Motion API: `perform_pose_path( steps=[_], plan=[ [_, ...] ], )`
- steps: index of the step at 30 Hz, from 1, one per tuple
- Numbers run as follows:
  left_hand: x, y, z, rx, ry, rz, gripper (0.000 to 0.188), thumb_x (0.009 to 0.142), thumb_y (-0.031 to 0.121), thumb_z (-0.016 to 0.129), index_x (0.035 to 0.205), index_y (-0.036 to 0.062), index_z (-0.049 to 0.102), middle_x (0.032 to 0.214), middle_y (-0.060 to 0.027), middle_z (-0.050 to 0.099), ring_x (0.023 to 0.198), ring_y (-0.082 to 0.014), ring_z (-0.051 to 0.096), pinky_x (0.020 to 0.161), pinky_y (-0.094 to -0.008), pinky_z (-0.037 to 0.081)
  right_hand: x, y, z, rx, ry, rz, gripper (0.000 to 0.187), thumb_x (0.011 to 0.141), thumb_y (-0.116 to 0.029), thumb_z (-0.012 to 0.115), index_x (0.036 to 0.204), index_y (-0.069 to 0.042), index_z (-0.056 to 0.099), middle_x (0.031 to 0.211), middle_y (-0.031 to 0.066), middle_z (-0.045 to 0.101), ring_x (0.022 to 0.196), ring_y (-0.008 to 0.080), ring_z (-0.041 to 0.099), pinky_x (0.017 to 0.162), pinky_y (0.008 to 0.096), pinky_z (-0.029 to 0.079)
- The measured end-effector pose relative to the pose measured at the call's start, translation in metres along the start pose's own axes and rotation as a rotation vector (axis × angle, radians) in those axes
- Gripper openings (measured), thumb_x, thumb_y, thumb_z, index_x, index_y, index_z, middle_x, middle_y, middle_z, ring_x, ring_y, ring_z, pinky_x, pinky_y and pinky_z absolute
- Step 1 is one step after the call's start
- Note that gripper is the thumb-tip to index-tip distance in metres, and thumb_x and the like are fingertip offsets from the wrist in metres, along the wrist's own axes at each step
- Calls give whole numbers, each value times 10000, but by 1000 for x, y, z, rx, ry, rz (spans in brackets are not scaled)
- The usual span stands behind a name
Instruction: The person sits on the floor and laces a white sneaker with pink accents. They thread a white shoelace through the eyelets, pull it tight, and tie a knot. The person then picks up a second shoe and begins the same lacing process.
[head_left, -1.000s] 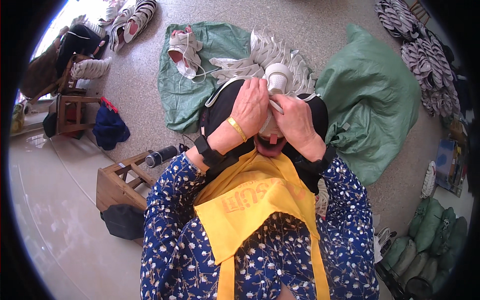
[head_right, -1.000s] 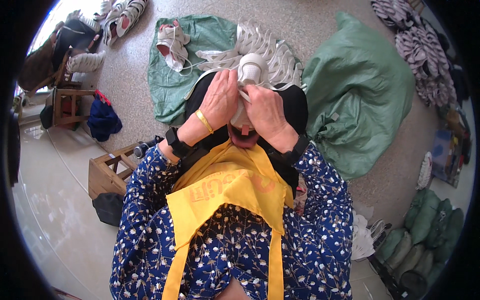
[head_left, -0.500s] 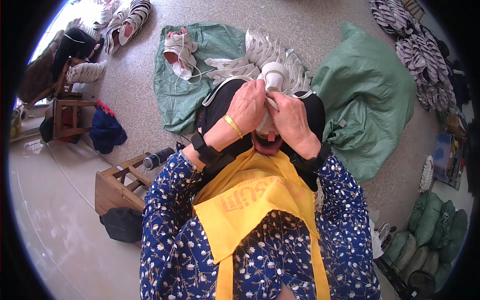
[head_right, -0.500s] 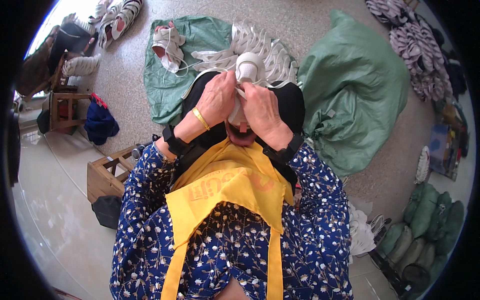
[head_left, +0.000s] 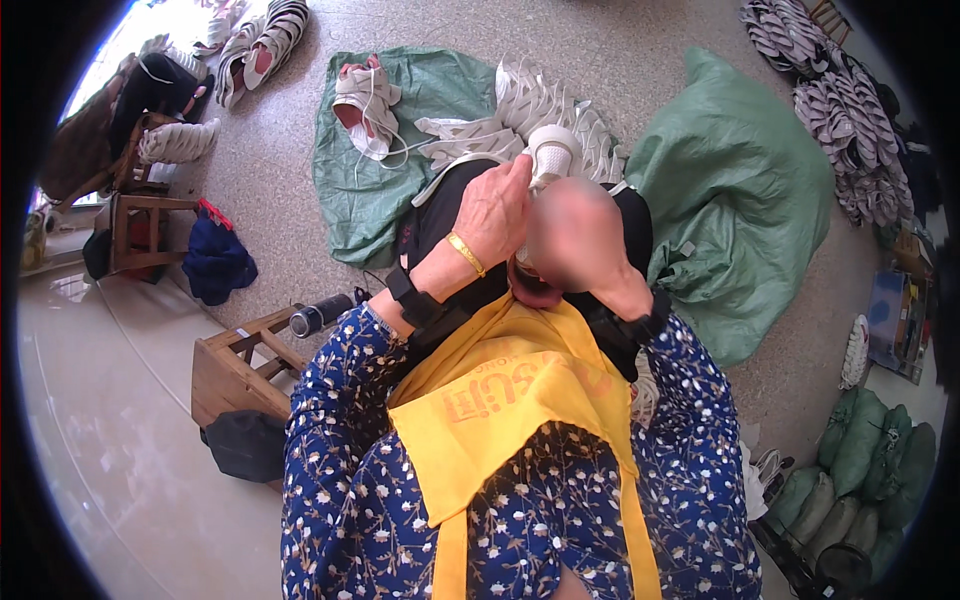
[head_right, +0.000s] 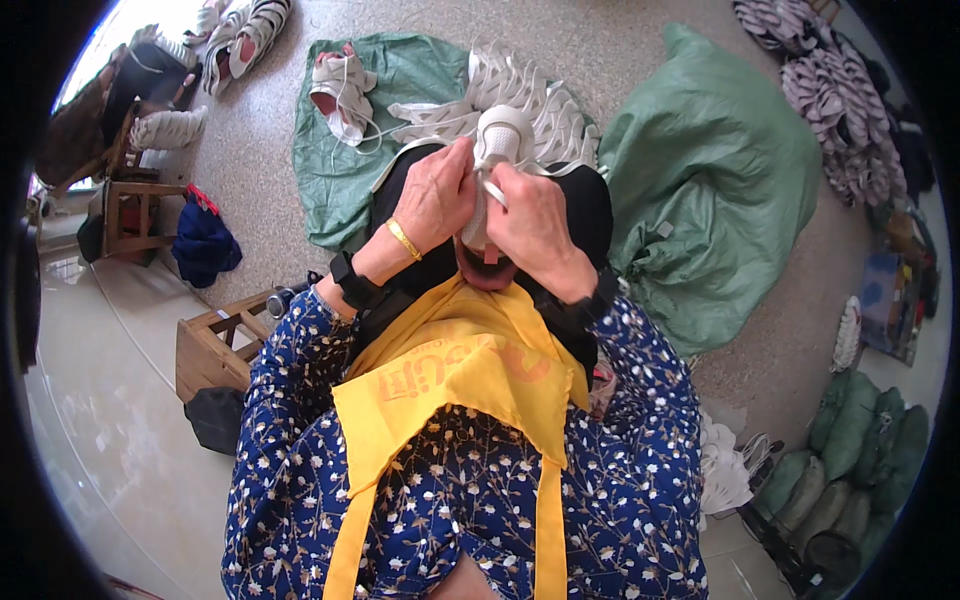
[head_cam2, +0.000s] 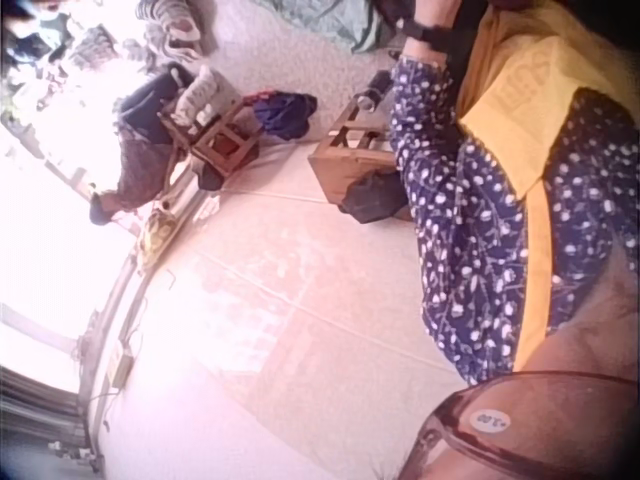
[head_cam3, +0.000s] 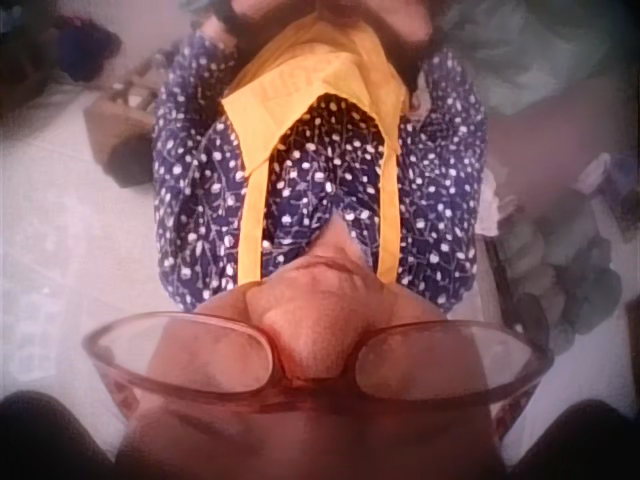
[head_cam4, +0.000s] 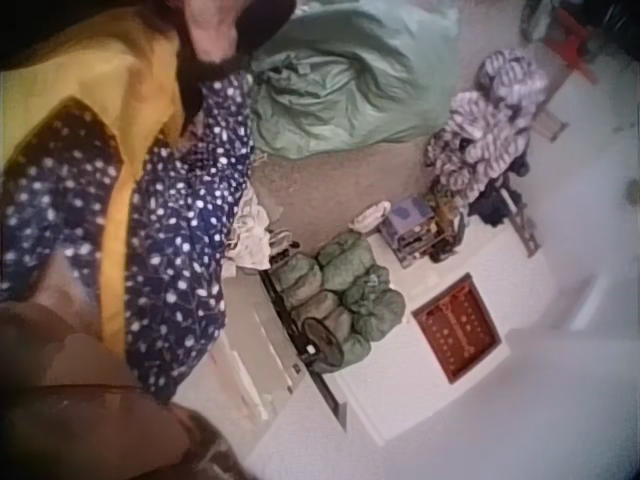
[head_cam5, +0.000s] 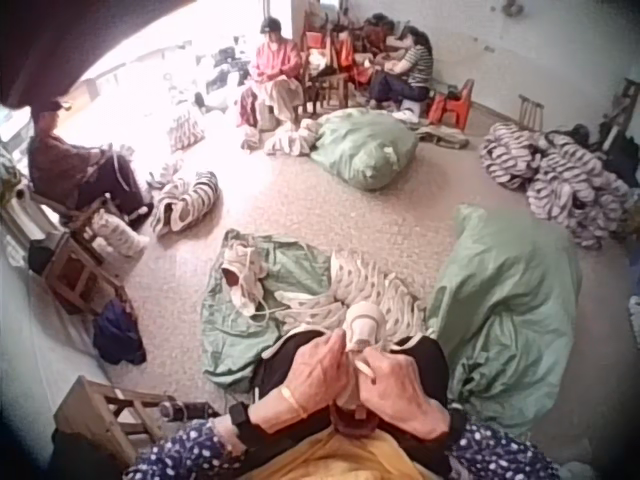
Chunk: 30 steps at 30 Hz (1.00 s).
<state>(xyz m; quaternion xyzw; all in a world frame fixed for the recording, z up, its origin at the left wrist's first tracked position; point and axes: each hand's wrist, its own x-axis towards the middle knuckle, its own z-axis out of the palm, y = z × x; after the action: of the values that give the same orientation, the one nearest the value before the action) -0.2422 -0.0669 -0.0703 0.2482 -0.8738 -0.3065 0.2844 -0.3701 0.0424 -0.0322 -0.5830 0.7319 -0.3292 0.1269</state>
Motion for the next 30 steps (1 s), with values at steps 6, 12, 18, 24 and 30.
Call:
perform_pose_path(
  steps=[6, 12, 18, 24, 30],
  plan=[
    [-2, -2, 6, 13, 45, 28, 129, 863, 13, 571, 966, 9, 492, 834, -208, 599, 816, -444, 617, 690, -522, 486, -51, -43, -69, 199, -105, 138, 100, 893, -38, 673, 823, -2, 611, 676, 139, 643, 573, 277, 645, 538, 383, 472],
    [0, 0, 3, 22, 40, 57, 127, 868, 12, 568, 982, 9, 512, 854, -198, 594, 834, -430, 615, 708, -508, 492, -83, -76, -120, 286, -160, 211, 133, 919, -33, 693, 820, 3, 612, 630, 38, 592, 521, 65, 506, 491, 259, 384],
    [1, 44, -31, -283, -65, 253, 169, 854, -4, 674, 1014, 11, 623, 873, -120, 624, 764, -309, 652, 668, -384, 519, -62, -69, -119, 352, -90, 237, 140, 933, -49, 700, 829, 5, 623, 638, -15, 588, 561, 13, 490, 500, 240, 376],
    [-5, 65, -47, -549, -187, 20, 53, 958, 29, 666, 964, -6, 627, 825, -79, 703, 731, -115, 656, 669, -274, 529, -34, -55, -114, 842, -32, 347, 55, 952, -35, 714, 937, 9, 685, 779, -46, 631, 691, 26, 585, 652, 190, 498],
    [-3, 57, -42, -806, -243, -209, 154, 1069, 135, 584, 984, 7, 598, 998, -52, 728, 827, -62, 599, 754, -230, 514, -19, -18, -92, 1004, 88, 394, 143, 946, -67, 747, 1039, 35, 711, 900, 64, 735, 737, 122, 700, 773, 260, 609]
  ],
)
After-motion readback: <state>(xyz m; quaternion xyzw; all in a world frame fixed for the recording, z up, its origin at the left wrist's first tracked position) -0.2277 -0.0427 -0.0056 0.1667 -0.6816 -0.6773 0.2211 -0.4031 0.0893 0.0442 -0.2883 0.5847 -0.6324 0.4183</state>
